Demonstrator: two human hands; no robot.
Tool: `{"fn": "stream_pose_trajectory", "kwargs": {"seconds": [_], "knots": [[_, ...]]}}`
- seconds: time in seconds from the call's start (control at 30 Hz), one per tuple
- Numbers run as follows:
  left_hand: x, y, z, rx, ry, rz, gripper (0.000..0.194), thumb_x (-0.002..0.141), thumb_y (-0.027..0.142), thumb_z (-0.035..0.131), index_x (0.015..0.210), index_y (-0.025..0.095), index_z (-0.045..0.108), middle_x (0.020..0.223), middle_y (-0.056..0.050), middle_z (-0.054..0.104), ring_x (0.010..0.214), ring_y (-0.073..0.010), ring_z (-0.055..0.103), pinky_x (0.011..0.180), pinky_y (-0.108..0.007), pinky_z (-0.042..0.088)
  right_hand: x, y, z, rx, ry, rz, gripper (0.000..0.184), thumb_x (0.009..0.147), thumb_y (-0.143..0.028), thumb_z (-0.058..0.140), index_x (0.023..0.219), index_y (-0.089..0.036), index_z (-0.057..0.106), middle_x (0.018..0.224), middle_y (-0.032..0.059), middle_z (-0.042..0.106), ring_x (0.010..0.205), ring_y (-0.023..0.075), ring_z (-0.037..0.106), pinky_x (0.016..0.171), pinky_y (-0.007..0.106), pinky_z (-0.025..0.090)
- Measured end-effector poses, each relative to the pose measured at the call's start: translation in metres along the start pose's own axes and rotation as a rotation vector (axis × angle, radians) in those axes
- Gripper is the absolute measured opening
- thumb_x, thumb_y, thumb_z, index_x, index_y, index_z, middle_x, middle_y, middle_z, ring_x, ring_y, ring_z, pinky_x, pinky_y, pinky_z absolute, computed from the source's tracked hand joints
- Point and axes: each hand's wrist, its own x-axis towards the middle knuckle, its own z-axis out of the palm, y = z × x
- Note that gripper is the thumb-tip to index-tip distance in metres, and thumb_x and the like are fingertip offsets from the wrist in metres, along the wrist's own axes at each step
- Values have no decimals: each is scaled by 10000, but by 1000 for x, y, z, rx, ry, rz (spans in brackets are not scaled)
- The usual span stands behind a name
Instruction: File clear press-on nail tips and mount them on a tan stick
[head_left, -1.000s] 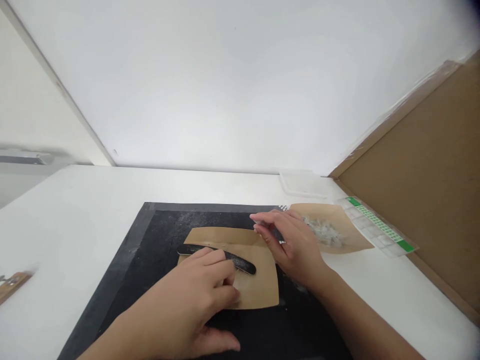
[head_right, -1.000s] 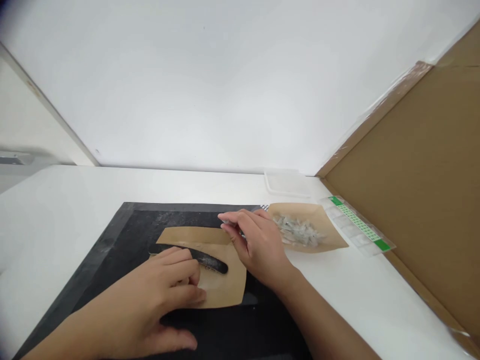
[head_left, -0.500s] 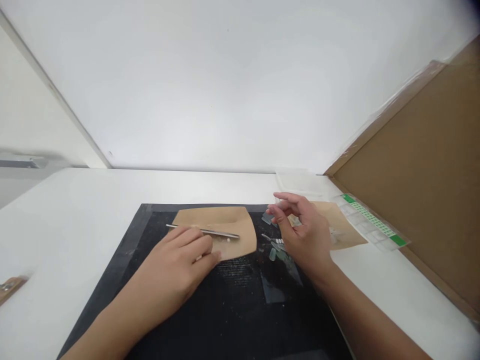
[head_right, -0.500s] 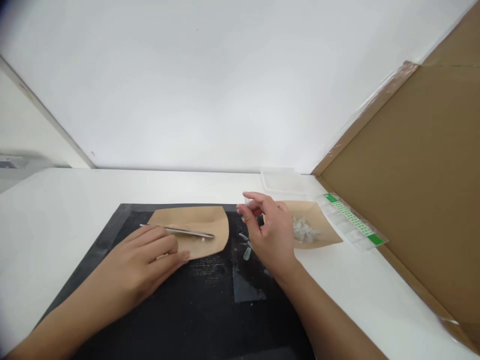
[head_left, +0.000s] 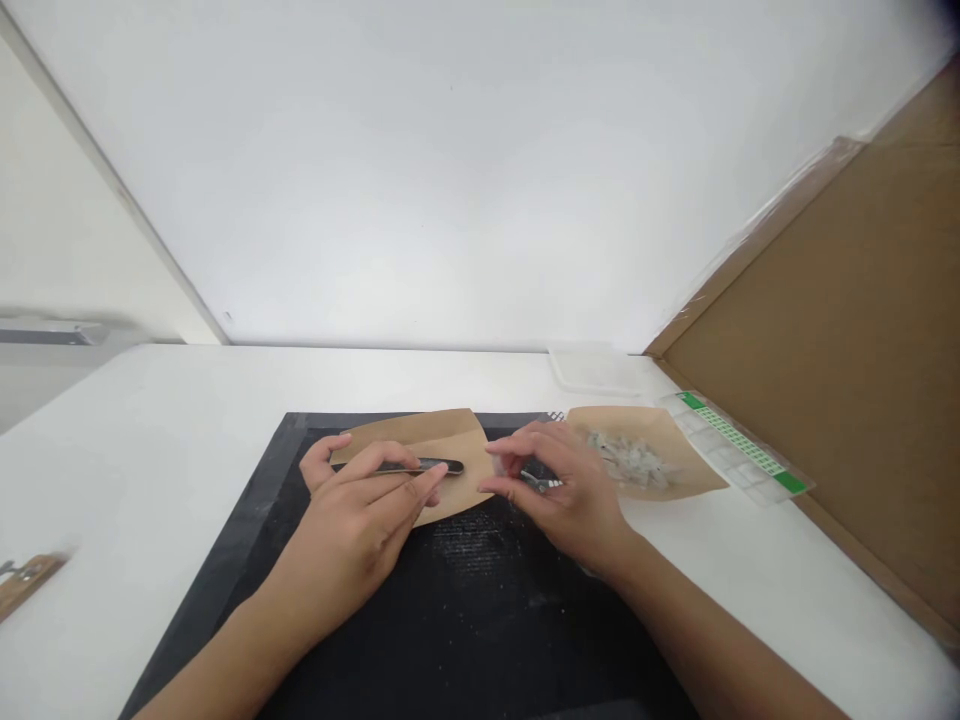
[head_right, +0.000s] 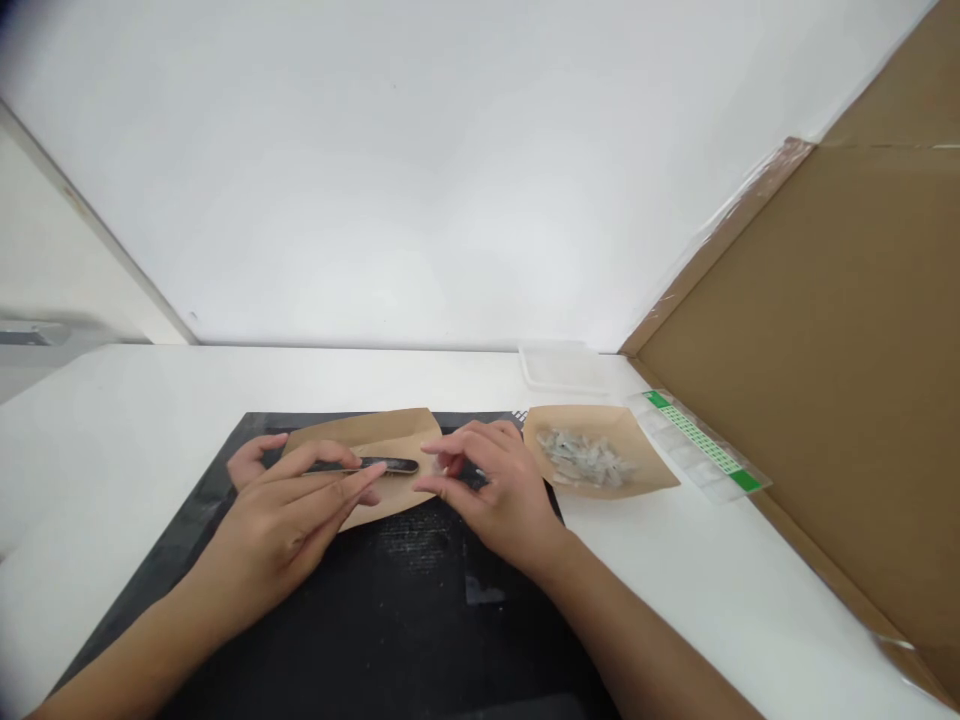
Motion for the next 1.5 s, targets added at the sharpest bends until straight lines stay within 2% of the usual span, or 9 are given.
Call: {"fn": "stream_pose_trajectory", "kwargs": {"seconds": [0.1,0.27,0.4,0.57,0.7,0.83,1.13,1.3,1.5], "knots": [[-3,3,5,-33,-35,-25,479,1072,53,476,1472,302,560,1109,6,846,1211,-245,690,1137,-538,193,-3,-6,7,9,24,-85,251,915,-354,845,1120,-274,724,792,-45,748,704,144,682,784,363,474],[-8,9,5,-78,-179,-71,648,1049,7,373,1626,302,364,1485,-88,681,1348,-231,627,1098,-502,271,-6,-9,13,4,28,-138,263,906,-396,851,1094,-267,718,765,-47,749,678,141,681,758,363,441],[-5,22,3,-126,-221,-129,476,1099,186,462,1546,345,511,1413,-59,732,1312,-264,650,1100,-543,337,-8,-11,19,20,18,-143,221,906,-364,858,1054,-270,725,756,-50,745,677,137,678,764,367,414],[4,28,3,-338,-124,-277,284,1077,314,554,1265,367,760,1228,3,808,1128,-247,741,985,-491,552,-9,-14,24,49,28,-150,236,921,-237,838,1119,-300,728,780,-55,757,695,130,688,763,364,402],[8,27,1,-527,-38,-364,216,1014,301,671,1139,385,827,1037,48,839,951,-187,779,843,-354,659,-9,-17,27,43,27,-154,256,896,-214,856,1102,-292,725,755,-71,743,683,122,684,780,359,393],[7,28,-1,-552,-6,-448,225,949,326,763,1150,402,829,957,66,846,928,-189,792,865,-363,695,-11,-18,29,68,16,-134,254,891,-226,859,1078,-277,696,756,-74,741,683,124,686,797,358,396],[4,25,1,-587,-44,-625,239,903,491,756,1060,332,840,1135,7,845,1123,-309,778,1027,-570,627,-10,-14,24,66,-19,-114,330,867,-289,892,1123,-261,686,787,-67,738,715,126,691,813,344,385],[9,30,-3,-653,-158,-809,353,877,528,761,1159,318,794,978,14,861,1141,-304,765,1167,-569,505,-8,-12,22,55,-24,-151,233,885,-312,876,1047,-251,721,780,-51,727,719,130,670,798,347,360],[10,32,-4,-680,-183,-846,379,858,537,764,1156,303,748,914,23,856,1127,-296,764,1190,-545,457,-8,-12,21,15,-60,-161,257,882,-327,879,1060,-230,719,791,-38,725,734,140,669,810,356,350]]}}
